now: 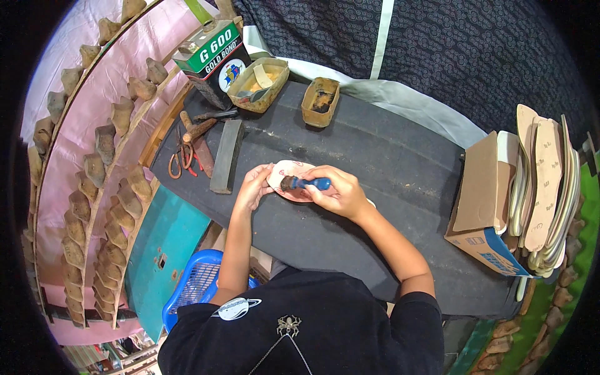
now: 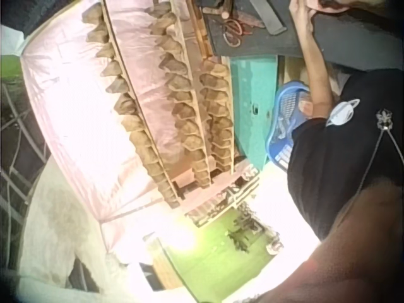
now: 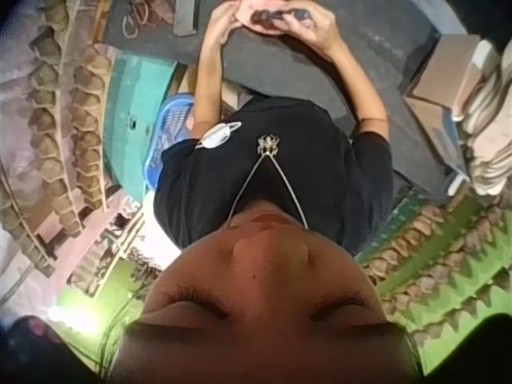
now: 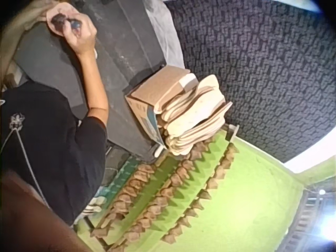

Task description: Applying liquid adhesive to shoe insoles using a brush at a manufacturing workbench.

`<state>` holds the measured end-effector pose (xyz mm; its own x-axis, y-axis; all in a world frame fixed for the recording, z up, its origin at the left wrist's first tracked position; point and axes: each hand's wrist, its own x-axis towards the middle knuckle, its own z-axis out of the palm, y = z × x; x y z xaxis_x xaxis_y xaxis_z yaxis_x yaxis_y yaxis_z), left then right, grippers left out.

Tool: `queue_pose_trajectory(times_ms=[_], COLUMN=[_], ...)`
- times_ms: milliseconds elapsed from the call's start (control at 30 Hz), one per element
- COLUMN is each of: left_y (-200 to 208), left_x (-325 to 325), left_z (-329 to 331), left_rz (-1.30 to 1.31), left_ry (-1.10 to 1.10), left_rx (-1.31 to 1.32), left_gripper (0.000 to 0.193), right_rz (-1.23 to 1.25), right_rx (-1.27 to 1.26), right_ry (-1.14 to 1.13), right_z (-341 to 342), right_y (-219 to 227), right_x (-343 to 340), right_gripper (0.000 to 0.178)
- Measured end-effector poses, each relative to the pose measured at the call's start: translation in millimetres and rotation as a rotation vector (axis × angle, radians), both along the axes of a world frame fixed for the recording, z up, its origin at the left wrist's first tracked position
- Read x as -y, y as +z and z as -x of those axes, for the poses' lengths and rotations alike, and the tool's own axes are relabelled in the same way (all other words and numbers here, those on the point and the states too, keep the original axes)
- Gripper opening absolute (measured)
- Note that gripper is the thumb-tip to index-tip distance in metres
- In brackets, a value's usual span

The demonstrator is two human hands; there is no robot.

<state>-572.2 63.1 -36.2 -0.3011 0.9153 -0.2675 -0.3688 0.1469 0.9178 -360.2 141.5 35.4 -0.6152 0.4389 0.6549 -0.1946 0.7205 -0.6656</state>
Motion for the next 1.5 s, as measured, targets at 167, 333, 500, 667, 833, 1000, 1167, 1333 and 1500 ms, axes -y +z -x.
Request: queue_pose_trajectory(times_ms=[167,333,500,667,833,1000,1167,1333,1500], left_y=[-5,-2,-6,-4,-2,-1,-3,-3,-6], left_x=[2,1,1,0,1,1,0,0,0], left_z=[2,4,5,2,1,2,3,2,3], left_rz=[0.003,0.027,0.03,0.031,0.018,0.034,0.024,-0.004,0.001], left_ry=[0.019,0.001,0.032,0.039,0.023,0.04,0.029,0.027,0.02], left_rx=[-0.004,-0.006,-0.006,0.009,0.011,0.003,-0.007,0.024,0.009], left_gripper=[0.025,0.024,0.022,0.022,0.022,0.023,0.023,0.023,0.024], right_rz=[-0.087,-0.265,-0.09,0.01,-0.016,-0.125,-0.074,0.011,-0.055], right_rx=[-0.005,-0.078,-0.118,-0.11,-0.135,-0.106,-0.182,-0.12,-0.061], right_ry=[0.033,-0.02,-0.062,-0.038,0.01,-0.014,-0.052,-0.039,0.006], right_z=[-3,-28,-21,8,-1,-21,-15,9,7], right_y=[1,6,6,-9,-13,1,6,-2,-4], right_x=[-4,-17,-17,-16,-24,-35,-43,-32,-30], right_gripper=[0.012,0.005,0.003,0.009,0.007,0.013,0.012,0.008,0.007])
